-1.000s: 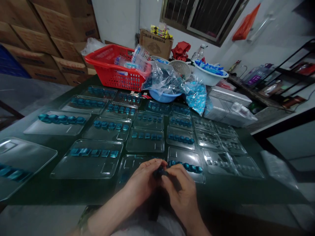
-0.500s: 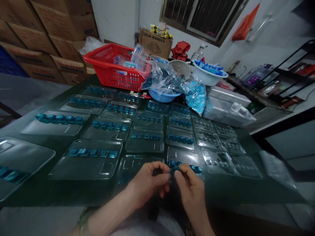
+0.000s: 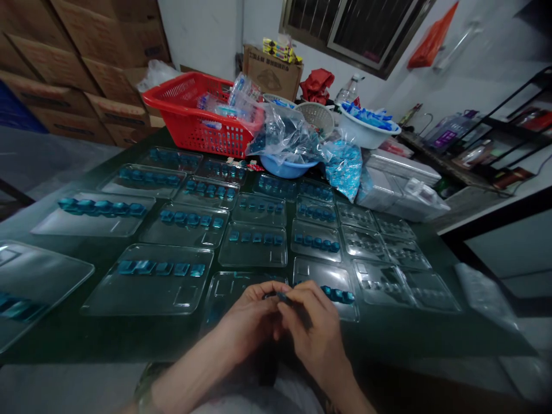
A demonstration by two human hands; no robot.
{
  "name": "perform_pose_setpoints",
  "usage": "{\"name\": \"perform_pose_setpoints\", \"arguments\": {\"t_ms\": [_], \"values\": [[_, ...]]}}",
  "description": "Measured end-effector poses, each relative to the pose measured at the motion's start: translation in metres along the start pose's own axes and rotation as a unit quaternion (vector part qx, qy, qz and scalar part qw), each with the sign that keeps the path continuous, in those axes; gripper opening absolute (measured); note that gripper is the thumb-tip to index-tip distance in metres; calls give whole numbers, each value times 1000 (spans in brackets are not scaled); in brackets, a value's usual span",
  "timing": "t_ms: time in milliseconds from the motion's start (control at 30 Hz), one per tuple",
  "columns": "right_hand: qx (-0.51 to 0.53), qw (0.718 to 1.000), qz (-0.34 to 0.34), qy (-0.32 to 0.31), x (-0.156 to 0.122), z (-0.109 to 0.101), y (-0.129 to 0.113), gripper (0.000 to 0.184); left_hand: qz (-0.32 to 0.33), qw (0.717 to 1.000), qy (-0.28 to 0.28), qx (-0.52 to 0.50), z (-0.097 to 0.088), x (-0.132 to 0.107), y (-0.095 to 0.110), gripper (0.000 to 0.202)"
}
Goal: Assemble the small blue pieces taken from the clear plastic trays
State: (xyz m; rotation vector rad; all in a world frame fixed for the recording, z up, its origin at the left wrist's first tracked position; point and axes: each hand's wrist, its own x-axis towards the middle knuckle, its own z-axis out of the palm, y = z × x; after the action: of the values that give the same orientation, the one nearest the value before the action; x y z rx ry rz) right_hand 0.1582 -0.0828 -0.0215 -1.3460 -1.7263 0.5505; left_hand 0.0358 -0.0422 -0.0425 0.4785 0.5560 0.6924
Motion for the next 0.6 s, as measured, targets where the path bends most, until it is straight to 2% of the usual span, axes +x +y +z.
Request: {"name": "perform_pose_setpoints", "arguments": {"t_ms": [167, 400, 600], "values": [[48, 997, 46, 26, 1, -9, 0, 6, -9, 999, -21, 34, 1, -1, 0, 14], [108, 980, 164, 31, -8, -16, 10, 8, -21, 998, -14, 51, 2, 0, -1, 16], [169, 963, 202, 61, -14, -11, 15, 15, -4, 988, -29, 149, 3, -7, 4, 14]]}}
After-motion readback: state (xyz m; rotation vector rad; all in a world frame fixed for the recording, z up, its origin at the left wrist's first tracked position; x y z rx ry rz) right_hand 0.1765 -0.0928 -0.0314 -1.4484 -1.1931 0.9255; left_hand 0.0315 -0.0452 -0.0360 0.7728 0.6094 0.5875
